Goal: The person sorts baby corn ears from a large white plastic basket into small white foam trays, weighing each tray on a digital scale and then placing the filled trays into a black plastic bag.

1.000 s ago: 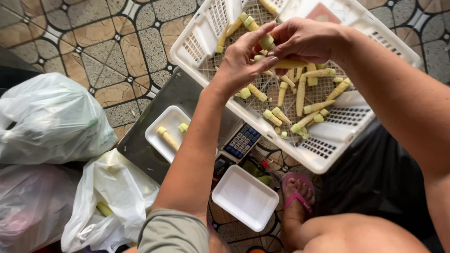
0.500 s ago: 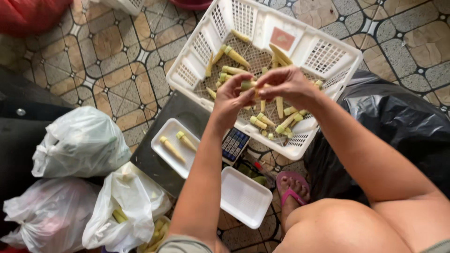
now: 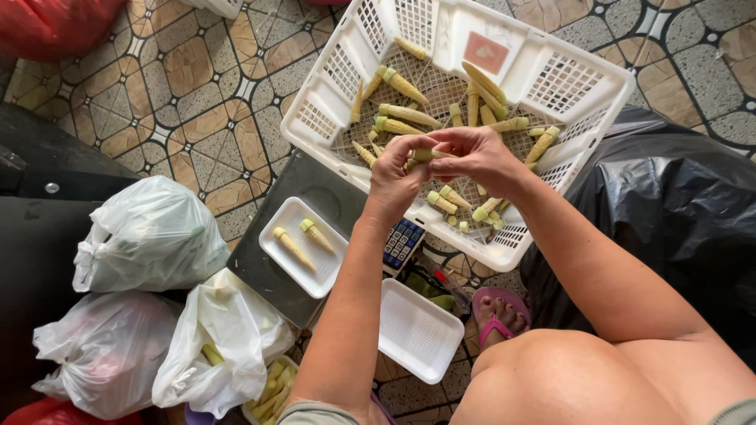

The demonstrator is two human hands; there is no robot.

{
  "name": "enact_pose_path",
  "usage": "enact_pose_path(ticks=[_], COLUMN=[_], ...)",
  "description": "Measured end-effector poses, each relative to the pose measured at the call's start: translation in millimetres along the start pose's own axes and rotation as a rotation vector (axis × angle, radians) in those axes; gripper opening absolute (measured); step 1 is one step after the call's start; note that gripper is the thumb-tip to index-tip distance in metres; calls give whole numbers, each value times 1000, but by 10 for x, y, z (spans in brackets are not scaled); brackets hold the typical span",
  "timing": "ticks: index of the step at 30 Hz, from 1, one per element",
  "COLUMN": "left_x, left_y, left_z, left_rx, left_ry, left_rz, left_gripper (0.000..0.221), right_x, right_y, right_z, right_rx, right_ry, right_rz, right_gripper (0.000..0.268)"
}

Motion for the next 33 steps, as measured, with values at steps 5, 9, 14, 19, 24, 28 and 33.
enact_pose_path(ticks=[5,9,14,19,24,28,33], left_x=[-126,-74,225,354,307,335,270], left_y=[-138,-322,-475,-532,-561,-556,-528], left_z=[-10,-26,-279,-499,-585,-783,-817], left_rx=[-12,-60,-65,-104,-252,-197,-247], left_ry=[-123,-128,-277,-622,-606,-782,-792], left_rz=[44,173,377,453,296,370,442], left_gripper=[27,26,30,40,37,38,36], right_x=[-215,-361,-48,-165,-145,-418,-304], right_y=[-65,-222,-317,-254,-323,-33,-197], right_z=[259,262,318,651,487,1060,697], right_rx=[44,17,-51,-151,-78,-141,-126], right_ry=[228,153,199,255,300,267,199], right_rz=[63,216,129,265,204,466,406], right_gripper=[22,20,48,44,32,22,8])
Point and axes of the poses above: each hand's wrist, its own y-axis towards the middle knuckle, its own x-axis out of the palm, z = x × y, the point moved 5 cm from there along y, towards the middle knuckle, and after that the axes turned 11 degrees about -y, right-handed, at the moved point
